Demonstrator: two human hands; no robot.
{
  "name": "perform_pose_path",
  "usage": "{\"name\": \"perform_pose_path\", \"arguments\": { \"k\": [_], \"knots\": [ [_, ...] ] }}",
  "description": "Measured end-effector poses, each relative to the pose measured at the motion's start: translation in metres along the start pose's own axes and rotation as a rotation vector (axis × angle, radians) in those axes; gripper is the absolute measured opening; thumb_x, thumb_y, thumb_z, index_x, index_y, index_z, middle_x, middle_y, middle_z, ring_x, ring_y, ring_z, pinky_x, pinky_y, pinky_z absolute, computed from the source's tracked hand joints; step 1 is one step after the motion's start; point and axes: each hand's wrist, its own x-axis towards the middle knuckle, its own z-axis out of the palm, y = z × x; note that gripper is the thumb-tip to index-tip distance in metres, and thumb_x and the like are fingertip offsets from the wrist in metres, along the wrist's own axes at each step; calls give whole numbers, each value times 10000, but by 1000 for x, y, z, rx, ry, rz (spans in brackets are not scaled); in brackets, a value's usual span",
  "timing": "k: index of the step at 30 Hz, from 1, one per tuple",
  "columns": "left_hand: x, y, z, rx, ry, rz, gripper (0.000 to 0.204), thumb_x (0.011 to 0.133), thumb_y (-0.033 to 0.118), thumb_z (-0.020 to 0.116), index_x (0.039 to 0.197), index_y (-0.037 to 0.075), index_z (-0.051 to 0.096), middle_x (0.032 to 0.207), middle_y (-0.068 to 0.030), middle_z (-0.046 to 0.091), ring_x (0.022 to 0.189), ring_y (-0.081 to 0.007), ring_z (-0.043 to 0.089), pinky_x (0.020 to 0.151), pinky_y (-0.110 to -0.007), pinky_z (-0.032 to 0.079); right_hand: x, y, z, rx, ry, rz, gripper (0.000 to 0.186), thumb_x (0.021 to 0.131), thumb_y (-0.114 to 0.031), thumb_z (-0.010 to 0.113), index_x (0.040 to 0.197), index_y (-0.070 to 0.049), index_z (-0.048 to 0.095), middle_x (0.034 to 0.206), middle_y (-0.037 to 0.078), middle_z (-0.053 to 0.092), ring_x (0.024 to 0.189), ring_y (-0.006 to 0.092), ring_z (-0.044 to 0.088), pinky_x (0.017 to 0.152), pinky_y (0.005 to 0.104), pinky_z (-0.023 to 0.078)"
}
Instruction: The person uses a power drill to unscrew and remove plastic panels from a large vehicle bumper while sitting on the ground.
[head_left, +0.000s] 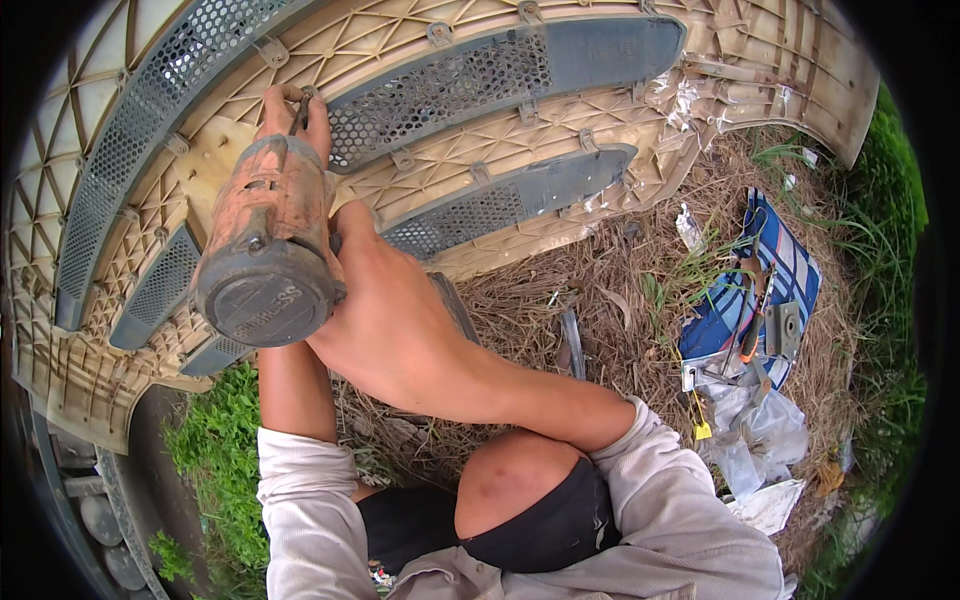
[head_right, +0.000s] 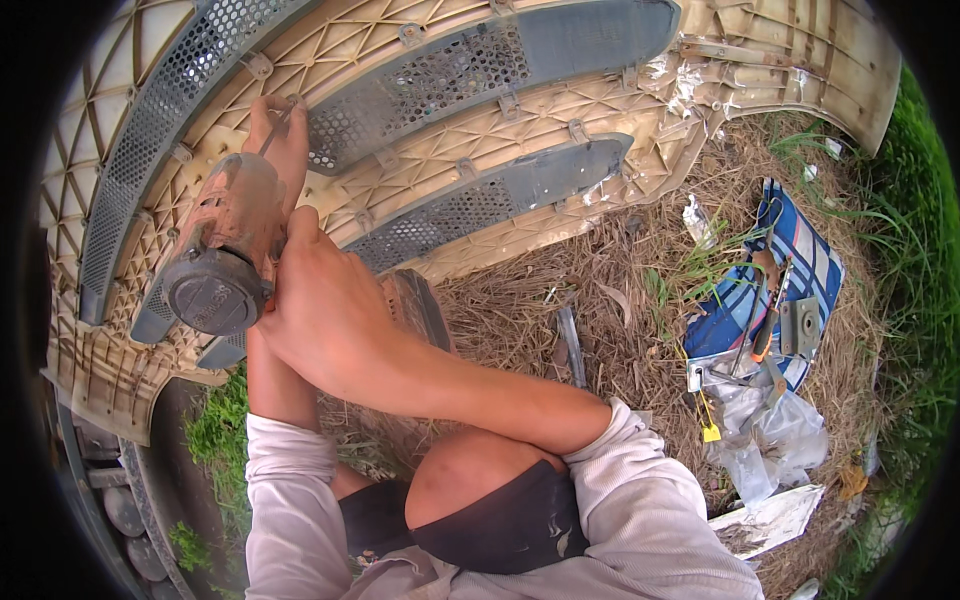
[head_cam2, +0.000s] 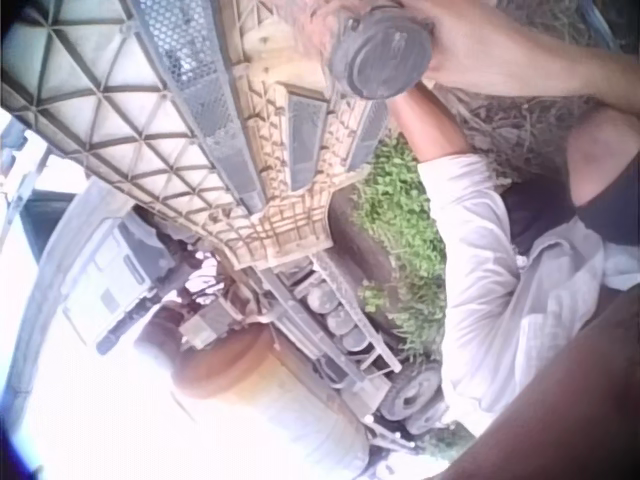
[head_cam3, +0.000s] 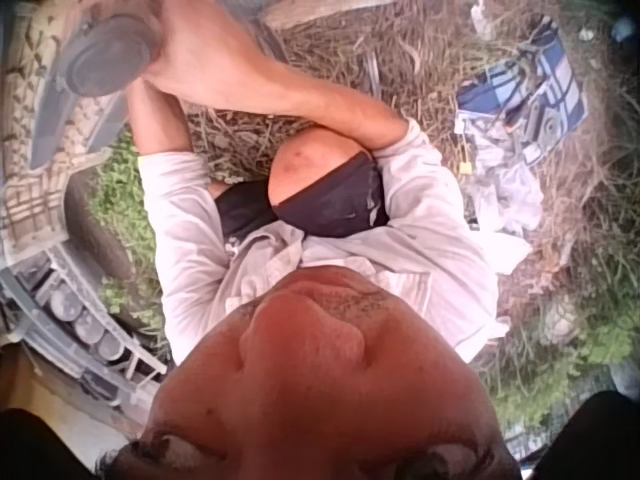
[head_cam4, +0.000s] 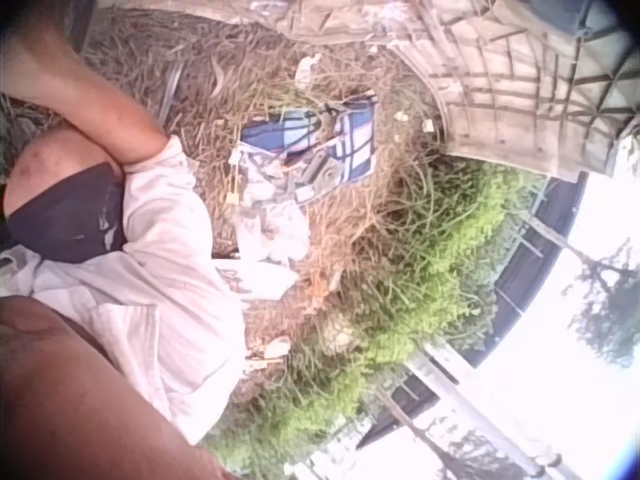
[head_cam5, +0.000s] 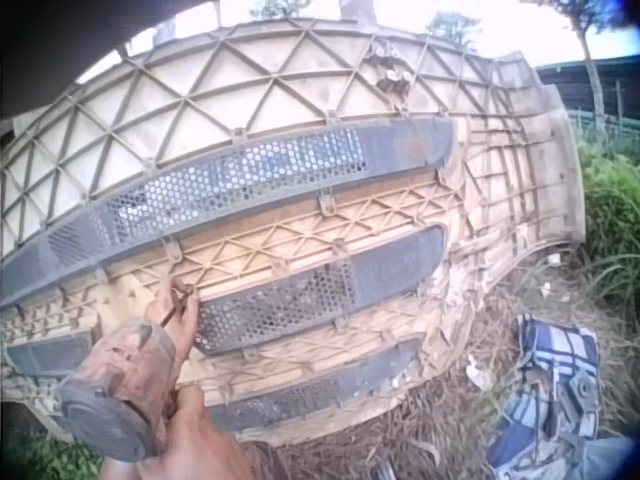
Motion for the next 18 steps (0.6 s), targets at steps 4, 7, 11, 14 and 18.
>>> {"name": "perform_pose_path", "arguments": {
  "k": [4, 7, 11, 14, 18],
  "knots": [
    [0, 2, -3, 51, -24, -28, 351, 1013, 387, 498, 1189, 84, 484, 987, -233, 688, 922, -417, 670, 805, -472, 501, 0, 6, 3, -39, 47, -68, 427, 747, -47, 680, 1053, 71, 407, 1000, 325, 618, 891, 488, 646, 750, 523, 531],
    [2, 11, -8, 155, -74, -41, 333, 1023, 382, 478, 1181, 89, 482, 994, -259, 676, 935, -455, 652, 806, -498, 496, -1, 10, 1, -64, 87, -145, 444, 757, -84, 708, 1054, 61, 412, 957, 299, 636, 870, 482, 651, 737, 515, 527],
    [1, 15, -14, 169, -37, 3, 237, 960, 303, 568, 1056, 102, 488, 823, -240, 678, 835, -476, 646, 714, -541, 486, -1, 11, -18, 89, 77, -158, 434, 769, -126, 755, 1045, 51, 472, 946, 284, 662, 901, 446, 673, 761, 462, 538],
    [2, 0, -4, 95, 63, 187, 213, 961, 280, 558, 1022, 96, 471, 771, -231, 668, 766, -475, 637, 682, -532, 474, 1, 29, -31, 259, 128, -235, 453, 757, -128, 782, 1092, 49, 534, 971, 254, 690, 937, 360, 706, 795, 406, 544],
    [3, -7, -1, 106, 130, 341, 175, 975, 218, 550, 1004, 68, 464, 704, -238, 636, 683, -472, 619, 609, -534, 462, -7, 45, -50, 178, 145, -420, 564, 717, -104, 805, 1212, 32, 571, 1000, 189, 713, 957, 219, 711, 830, 347, 537]
  ]
}}
